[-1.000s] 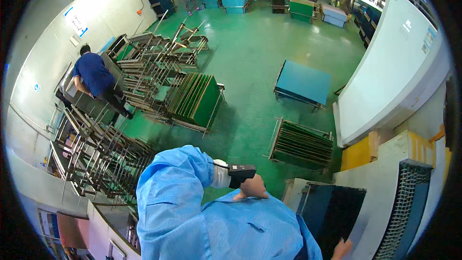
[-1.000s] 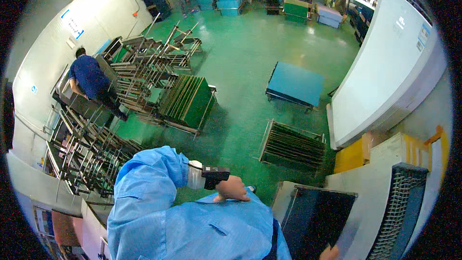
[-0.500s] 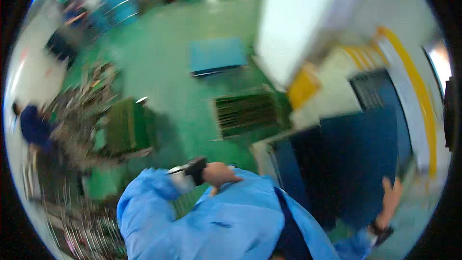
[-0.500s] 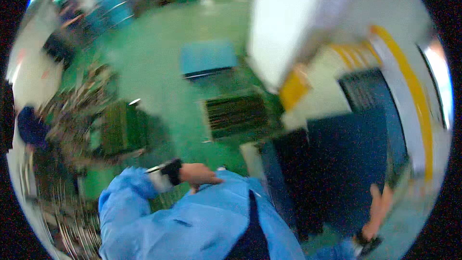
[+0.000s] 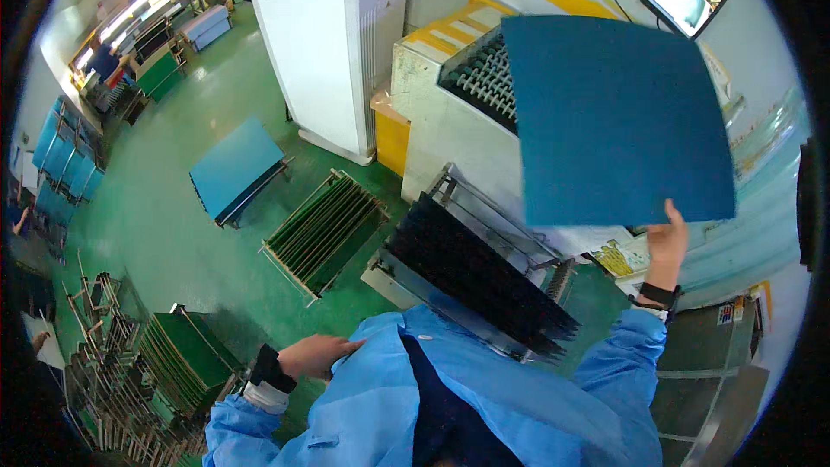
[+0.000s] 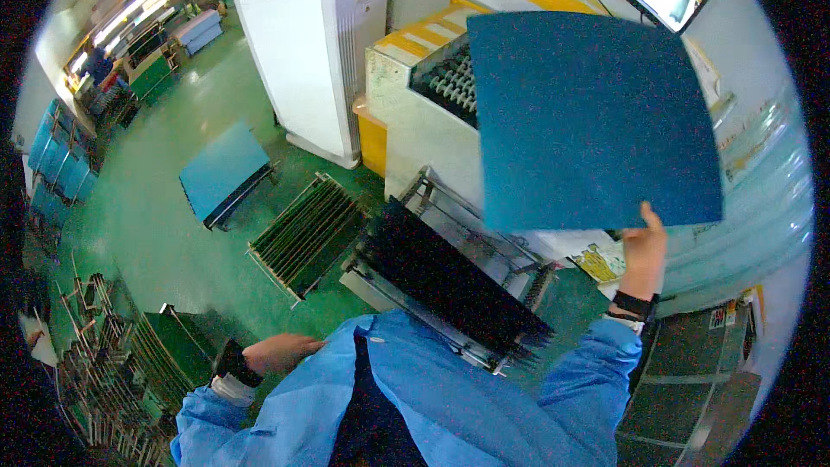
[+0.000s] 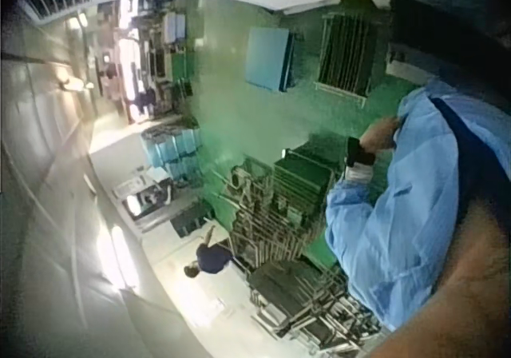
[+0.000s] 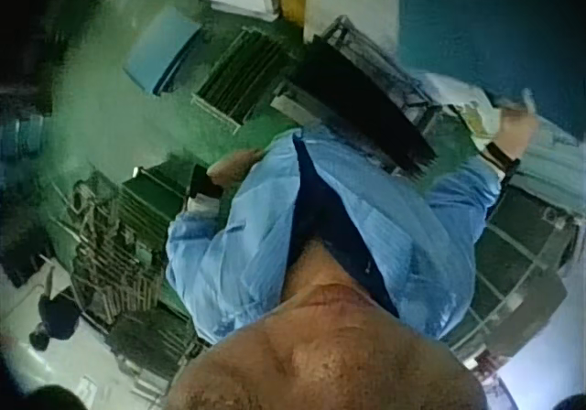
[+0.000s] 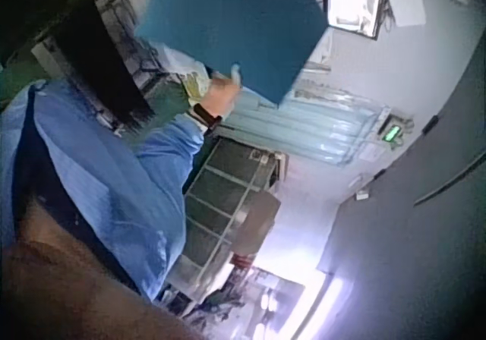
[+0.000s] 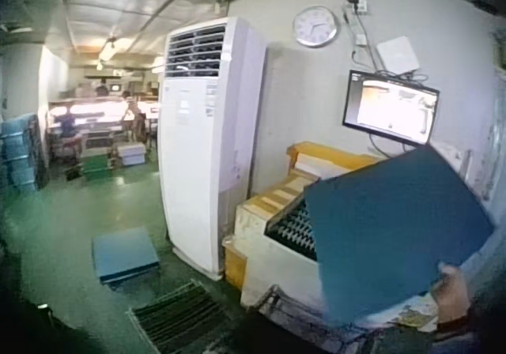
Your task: The recorder is feeding flat metal panels into an industrial cleaning or coating machine on a fabrication floor.
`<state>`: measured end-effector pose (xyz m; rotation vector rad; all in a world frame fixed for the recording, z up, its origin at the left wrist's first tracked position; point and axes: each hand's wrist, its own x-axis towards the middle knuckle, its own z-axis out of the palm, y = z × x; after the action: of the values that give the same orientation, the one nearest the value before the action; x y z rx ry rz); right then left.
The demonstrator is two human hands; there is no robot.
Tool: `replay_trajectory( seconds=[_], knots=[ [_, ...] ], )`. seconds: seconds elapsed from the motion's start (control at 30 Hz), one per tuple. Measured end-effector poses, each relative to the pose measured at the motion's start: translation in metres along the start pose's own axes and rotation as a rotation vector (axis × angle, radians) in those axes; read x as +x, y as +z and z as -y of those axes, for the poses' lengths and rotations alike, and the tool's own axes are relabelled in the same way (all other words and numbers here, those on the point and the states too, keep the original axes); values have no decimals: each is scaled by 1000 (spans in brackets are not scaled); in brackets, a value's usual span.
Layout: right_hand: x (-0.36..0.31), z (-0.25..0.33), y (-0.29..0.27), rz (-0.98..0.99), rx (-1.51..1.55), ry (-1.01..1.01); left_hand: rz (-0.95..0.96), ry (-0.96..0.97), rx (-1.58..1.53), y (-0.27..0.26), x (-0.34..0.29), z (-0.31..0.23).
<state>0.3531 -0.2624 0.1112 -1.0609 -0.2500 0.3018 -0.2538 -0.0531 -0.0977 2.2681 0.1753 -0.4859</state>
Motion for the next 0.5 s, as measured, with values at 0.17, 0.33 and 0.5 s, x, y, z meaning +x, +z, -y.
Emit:
replay_trajectory(
  seconds=[0.17,0.33,0.5],
  knots=[
    [2,-85,-4,36,194,262,6,-18,-52,14,3,6],
    [0,-154,-5,-98,278,409,-64,-44,-329,23,-5,-2],
    [2,-195,-4,-134,328,502,-106,-139,-454,29,-12,-16]
  ],
)
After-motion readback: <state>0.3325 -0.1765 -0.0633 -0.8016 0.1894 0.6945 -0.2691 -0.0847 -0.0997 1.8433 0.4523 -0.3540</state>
